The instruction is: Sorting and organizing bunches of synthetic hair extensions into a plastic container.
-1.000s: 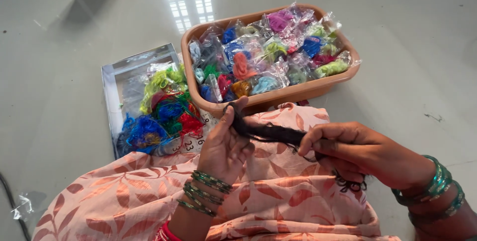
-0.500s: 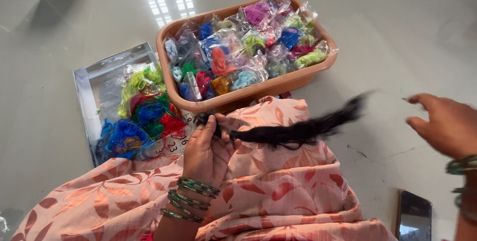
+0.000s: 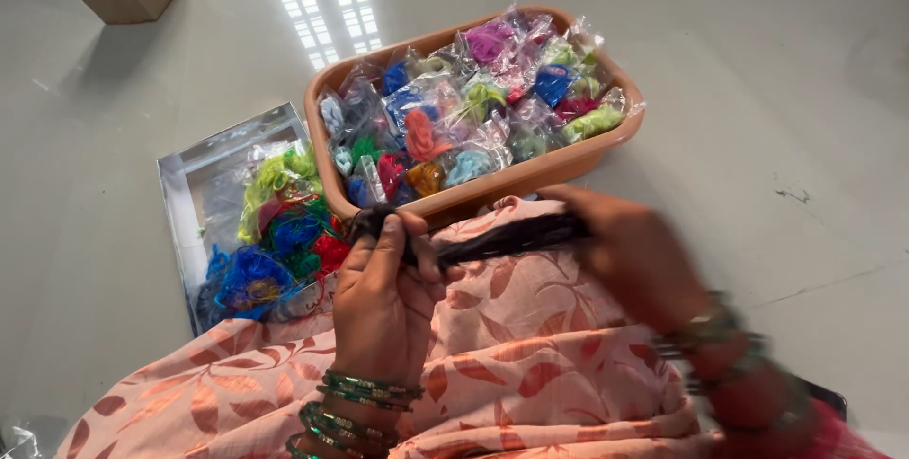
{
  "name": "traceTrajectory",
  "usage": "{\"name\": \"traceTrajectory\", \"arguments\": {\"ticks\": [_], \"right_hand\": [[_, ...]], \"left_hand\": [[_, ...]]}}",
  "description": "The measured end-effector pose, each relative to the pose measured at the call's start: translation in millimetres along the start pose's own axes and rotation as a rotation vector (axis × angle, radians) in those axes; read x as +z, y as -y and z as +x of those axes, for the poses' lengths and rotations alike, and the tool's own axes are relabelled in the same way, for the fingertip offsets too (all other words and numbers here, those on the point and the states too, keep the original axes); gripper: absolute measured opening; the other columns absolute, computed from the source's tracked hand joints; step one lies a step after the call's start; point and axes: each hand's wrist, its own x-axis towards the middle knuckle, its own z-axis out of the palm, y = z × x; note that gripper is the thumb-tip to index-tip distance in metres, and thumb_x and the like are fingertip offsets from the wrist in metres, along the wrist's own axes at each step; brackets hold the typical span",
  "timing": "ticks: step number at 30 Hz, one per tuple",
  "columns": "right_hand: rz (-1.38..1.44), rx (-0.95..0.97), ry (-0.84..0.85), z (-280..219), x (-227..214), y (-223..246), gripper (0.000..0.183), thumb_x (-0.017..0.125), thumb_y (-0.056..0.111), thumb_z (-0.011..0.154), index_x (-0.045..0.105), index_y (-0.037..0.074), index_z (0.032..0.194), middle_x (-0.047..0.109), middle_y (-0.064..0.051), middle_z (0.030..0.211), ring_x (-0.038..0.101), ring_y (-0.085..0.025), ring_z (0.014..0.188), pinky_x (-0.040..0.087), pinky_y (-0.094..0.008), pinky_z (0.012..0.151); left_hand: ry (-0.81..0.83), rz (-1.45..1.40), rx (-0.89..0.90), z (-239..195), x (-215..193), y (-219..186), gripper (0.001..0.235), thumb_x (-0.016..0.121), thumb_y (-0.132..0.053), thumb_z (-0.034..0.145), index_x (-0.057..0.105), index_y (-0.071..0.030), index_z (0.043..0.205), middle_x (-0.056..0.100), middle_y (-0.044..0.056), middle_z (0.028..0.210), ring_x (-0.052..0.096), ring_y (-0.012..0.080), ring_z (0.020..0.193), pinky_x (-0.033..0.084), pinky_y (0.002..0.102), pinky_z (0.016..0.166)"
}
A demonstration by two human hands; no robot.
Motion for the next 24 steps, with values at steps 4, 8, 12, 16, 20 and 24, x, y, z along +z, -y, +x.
{"name": "traceTrajectory", "arguments": {"ticks": [4, 8, 12, 16, 20, 24], "right_hand": [[-0.103, 0.093, -0.104, -23, -46, -28, 0.049, 0.065, 0.005, 0.084, 0.065, 0.015, 0.131, 0.075, -0.014, 0.102, 0.074, -0.033, 0.089, 0.057, -0.043, 0.078], [-0.386, 0.04, -0.177, -48, -49, -84, 0.044, 0.065, 0.017, 0.091, 0.064, 0.014, 0.135, 0.073, -0.014, 0.112, 0.069, -0.033, 0.104, 0.051, -0.047, 0.092], [-0.526, 0.099, 0.117, -62, -56, -151, 0.076, 0.079, 0.039, 0.071, 0.059, 0.014, 0.14, 0.066, -0.016, 0.13, 0.06, -0.035, 0.119, 0.045, -0.051, 0.094], [-0.473, 0.335, 0.215, -41, -79, -89, 0.069, 0.077, 0.04, 0.081, 0.056, 0.02, 0.143, 0.064, -0.013, 0.135, 0.061, -0.032, 0.123, 0.048, -0.047, 0.102], [-0.222, 0.458, 0.329, -21, -92, -55, 0.061, 0.073, 0.043, 0.088, 0.057, 0.026, 0.145, 0.071, -0.005, 0.132, 0.067, -0.023, 0.122, 0.057, -0.041, 0.102], [0.022, 0.437, 0.357, -12, -95, -55, 0.059, 0.072, 0.045, 0.088, 0.06, 0.028, 0.143, 0.072, -0.003, 0.127, 0.069, -0.02, 0.115, 0.061, -0.037, 0.097]], "left_hand": [[-0.128, -0.128, -0.12, 3, -4, 11, 0.026, 0.048, -0.021, 0.11, 0.06, 0.001, 0.106, 0.061, 0.008, 0.075, 0.066, 0.0174, 0.069, 0.063, 0.042, 0.076], [-0.221, -0.093, -0.246, 6, -24, 31, 0.025, 0.047, -0.023, 0.107, 0.06, -0.002, 0.103, 0.066, 0.012, 0.079, 0.069, 0.0249, 0.067, 0.06, 0.04, 0.076], [-0.301, -0.027, -0.217, 5, -40, 25, 0.022, 0.049, -0.021, 0.106, 0.061, -0.003, 0.103, 0.069, 0.015, 0.08, 0.066, 0.0241, 0.065, 0.065, 0.044, 0.08], [-0.231, 0.055, -0.168, 13, -25, 4, 0.024, 0.049, -0.02, 0.107, 0.061, 0.001, 0.103, 0.068, 0.015, 0.08, 0.068, 0.0246, 0.068, 0.065, 0.043, 0.079], [0.014, 0.162, -0.224, 36, 40, -28, 0.023, 0.049, -0.02, 0.107, 0.06, 0.0, 0.105, 0.068, 0.014, 0.078, 0.072, 0.0275, 0.072, 0.061, 0.038, 0.071], [0.346, 0.252, -0.204, 68, 104, -50, 0.022, 0.05, -0.017, 0.11, 0.059, 0.003, 0.108, 0.067, 0.015, 0.077, 0.073, 0.0283, 0.075, 0.061, 0.038, 0.069]]}}
